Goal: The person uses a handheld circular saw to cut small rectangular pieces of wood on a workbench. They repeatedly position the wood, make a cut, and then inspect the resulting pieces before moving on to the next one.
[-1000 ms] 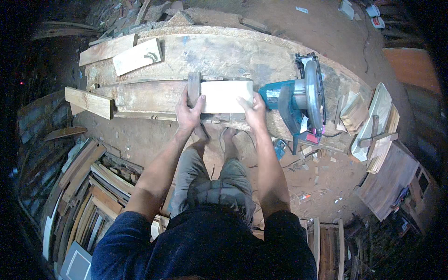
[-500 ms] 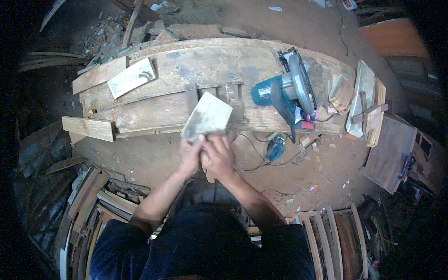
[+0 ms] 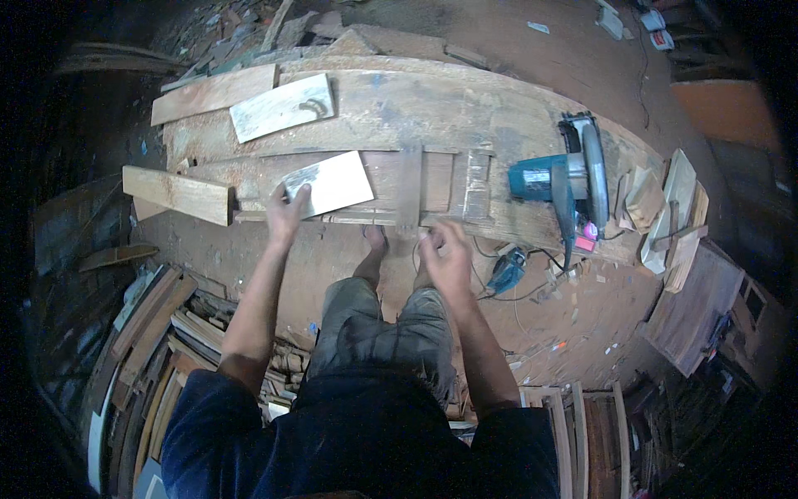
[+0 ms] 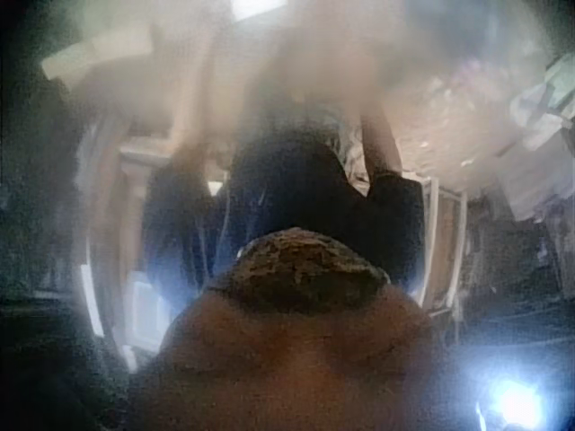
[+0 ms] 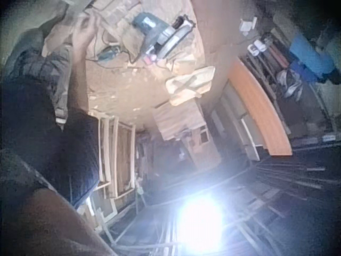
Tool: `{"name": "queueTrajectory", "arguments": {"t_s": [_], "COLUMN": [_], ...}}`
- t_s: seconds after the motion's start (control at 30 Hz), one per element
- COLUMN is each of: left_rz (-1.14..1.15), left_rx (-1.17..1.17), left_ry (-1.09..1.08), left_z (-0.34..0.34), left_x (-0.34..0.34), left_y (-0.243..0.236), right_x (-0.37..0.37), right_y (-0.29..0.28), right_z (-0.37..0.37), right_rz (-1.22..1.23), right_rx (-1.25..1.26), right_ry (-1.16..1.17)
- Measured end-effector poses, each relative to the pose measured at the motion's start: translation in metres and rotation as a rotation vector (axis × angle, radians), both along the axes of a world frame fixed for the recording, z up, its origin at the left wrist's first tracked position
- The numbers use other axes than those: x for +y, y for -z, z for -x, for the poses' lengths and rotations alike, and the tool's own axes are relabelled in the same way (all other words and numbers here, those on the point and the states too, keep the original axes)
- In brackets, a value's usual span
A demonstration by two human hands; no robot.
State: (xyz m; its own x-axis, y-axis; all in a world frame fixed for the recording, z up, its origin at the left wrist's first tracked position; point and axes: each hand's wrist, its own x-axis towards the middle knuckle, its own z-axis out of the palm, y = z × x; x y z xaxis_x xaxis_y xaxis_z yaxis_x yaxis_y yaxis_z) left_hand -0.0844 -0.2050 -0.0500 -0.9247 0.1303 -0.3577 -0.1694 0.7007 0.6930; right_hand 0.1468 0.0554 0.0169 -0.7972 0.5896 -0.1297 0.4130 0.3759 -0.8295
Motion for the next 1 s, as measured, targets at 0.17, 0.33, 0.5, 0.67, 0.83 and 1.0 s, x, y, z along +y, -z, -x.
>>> {"name": "queueTrajectory", "arguments": {"t_s": [0.17,0.33,0.5,0.67,0.83,1.0], "left_rz": [-0.166,-0.332,-0.405,-0.351,-0.345,-0.302], "left_rx": [0.027,-0.073,0.041,0.222,0.170,0.166], "left_ry": [-0.023,0.037,-0.069,-0.093,-0.082,-0.053], "left_z": [-0.033,-0.064,-0.078,-0.076,-0.076,-0.080], "left_x": [0.070,0.152,0.164,0.157,0.161,0.164], "left_y": [0.010,0.008,0.024,0.040,0.034,0.027], "right_x": [0.039,0.068,0.071,0.062,0.063,0.064], "right_y": [0.078,0.096,0.104,0.112,0.127,0.119], "right_z": [0.004,0.034,0.032,0.038,0.029,0.031], "right_rz": [0.282,0.394,0.502,0.553,0.446,0.453], "right_rx": [-0.021,-0.024,0.066,0.109,0.082,0.138], "right_ry": [0.265,0.352,0.377,0.333,0.377,0.412]}}
